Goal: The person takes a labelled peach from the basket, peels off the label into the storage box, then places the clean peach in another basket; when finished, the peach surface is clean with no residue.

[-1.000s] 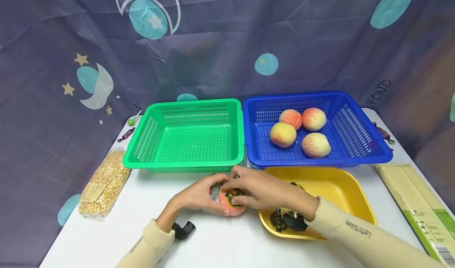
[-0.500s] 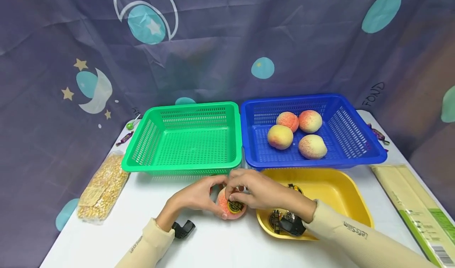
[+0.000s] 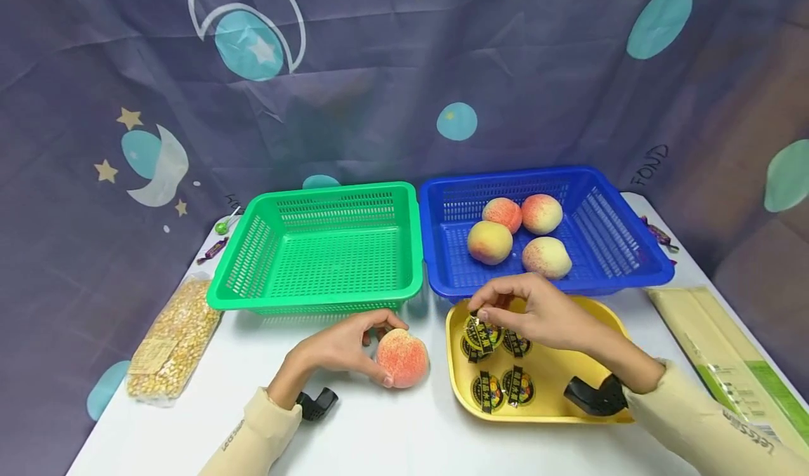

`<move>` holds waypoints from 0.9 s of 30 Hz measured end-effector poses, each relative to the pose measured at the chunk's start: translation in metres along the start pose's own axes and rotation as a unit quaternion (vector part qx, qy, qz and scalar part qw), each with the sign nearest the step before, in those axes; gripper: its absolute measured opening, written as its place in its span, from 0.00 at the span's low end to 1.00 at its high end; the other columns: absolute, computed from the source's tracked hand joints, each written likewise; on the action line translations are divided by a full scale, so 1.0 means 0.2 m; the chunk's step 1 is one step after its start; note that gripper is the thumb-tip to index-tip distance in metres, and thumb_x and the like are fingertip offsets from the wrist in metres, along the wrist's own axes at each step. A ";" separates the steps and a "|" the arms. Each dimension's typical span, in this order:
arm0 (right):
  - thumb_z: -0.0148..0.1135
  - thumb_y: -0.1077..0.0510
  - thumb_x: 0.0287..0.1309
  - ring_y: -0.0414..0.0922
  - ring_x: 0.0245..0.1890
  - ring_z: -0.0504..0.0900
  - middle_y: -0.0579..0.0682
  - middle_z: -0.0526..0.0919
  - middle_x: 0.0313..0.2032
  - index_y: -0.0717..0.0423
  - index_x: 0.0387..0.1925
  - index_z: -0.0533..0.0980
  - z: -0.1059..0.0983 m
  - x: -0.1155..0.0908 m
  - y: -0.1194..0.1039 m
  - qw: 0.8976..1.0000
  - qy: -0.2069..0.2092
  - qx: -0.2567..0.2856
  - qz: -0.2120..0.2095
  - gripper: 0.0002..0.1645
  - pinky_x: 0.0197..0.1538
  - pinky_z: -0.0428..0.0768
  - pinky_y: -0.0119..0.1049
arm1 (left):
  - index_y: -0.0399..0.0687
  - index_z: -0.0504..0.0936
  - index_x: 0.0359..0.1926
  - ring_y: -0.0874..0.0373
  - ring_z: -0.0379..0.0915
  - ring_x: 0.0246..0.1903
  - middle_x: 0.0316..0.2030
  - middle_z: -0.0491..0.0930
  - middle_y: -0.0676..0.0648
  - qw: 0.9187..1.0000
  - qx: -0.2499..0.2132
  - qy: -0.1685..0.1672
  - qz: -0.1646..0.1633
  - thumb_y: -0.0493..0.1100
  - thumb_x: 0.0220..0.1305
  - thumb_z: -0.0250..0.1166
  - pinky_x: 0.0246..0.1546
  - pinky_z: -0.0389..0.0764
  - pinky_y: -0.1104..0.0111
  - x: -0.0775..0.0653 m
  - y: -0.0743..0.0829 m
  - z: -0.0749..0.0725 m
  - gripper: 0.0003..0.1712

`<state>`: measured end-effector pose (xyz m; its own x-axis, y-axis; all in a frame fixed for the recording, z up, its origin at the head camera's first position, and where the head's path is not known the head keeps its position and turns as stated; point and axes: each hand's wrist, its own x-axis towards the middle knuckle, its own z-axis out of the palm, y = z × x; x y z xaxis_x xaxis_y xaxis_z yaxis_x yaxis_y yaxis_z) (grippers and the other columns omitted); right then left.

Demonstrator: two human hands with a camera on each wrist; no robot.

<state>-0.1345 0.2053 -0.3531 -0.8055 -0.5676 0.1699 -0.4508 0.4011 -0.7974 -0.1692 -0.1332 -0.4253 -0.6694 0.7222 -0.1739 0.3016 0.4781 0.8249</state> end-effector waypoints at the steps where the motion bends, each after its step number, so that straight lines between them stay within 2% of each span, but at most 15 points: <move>1: 0.64 0.64 0.67 0.37 0.29 0.81 0.41 0.86 0.31 0.49 0.41 0.85 -0.02 -0.03 0.01 1.000 0.005 0.006 0.005 0.08 0.34 0.81 0.31 | 0.63 0.78 0.57 0.60 0.75 0.47 0.48 0.81 0.60 1.000 -0.001 -0.002 -0.001 0.46 0.40 0.86 0.47 0.75 0.65 0.00 0.00 0.00 0.40; 6: 0.63 0.66 0.66 0.40 0.32 0.82 0.45 0.87 0.34 0.49 0.41 0.83 -0.12 -0.14 0.05 0.999 0.014 0.025 0.019 0.09 0.37 0.82 0.31 | 0.62 0.78 0.57 0.60 0.75 0.48 0.48 0.81 0.59 1.000 -0.006 -0.010 -0.003 0.46 0.40 0.85 0.49 0.75 0.65 0.01 0.01 -0.01 0.40; 9: 0.63 0.66 0.67 0.40 0.34 0.83 0.46 0.88 0.37 0.52 0.44 0.83 -0.16 -0.21 0.08 0.999 0.003 0.024 0.045 0.08 0.39 0.82 0.30 | 0.62 0.78 0.57 0.59 0.75 0.49 0.48 0.81 0.59 1.000 -0.009 -0.016 -0.003 0.47 0.41 0.85 0.49 0.75 0.64 0.01 0.01 -0.02 0.40; 14: 0.62 0.63 0.68 0.37 0.36 0.82 0.49 0.88 0.43 0.57 0.51 0.82 -0.20 -0.30 0.14 0.995 -0.050 0.000 0.087 0.12 0.42 0.83 0.30 | 0.62 0.78 0.58 0.58 0.75 0.49 0.47 0.82 0.58 1.000 -0.010 -0.020 -0.003 0.47 0.41 0.84 0.50 0.76 0.63 0.00 0.02 -0.03 0.39; 21: 0.65 0.60 0.66 0.37 0.34 0.77 0.46 0.83 0.36 0.54 0.52 0.82 -0.21 -0.37 0.20 0.984 -0.142 0.006 0.108 0.14 0.35 0.78 0.29 | 0.61 0.78 0.58 0.59 0.76 0.48 0.47 0.82 0.56 1.000 -0.006 -0.018 0.001 0.47 0.41 0.84 0.50 0.77 0.62 0.00 0.02 -0.04 0.39; 27: 0.67 0.60 0.64 0.37 0.35 0.76 0.46 0.81 0.36 0.53 0.51 0.82 -0.20 -0.41 0.22 0.981 -0.160 0.016 0.112 0.14 0.36 0.77 0.29 | 0.61 0.78 0.58 0.58 0.75 0.49 0.48 0.81 0.57 1.000 -0.009 -0.022 0.003 0.48 0.42 0.84 0.50 0.77 0.63 0.01 0.01 -0.03 0.40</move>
<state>-0.1035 0.2986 -0.3801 -0.7186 -0.6669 -0.1973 -0.2608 0.5214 -0.8125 -0.1730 -0.1342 -0.4212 -0.6367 0.7465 -0.1931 0.2922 0.4654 0.8355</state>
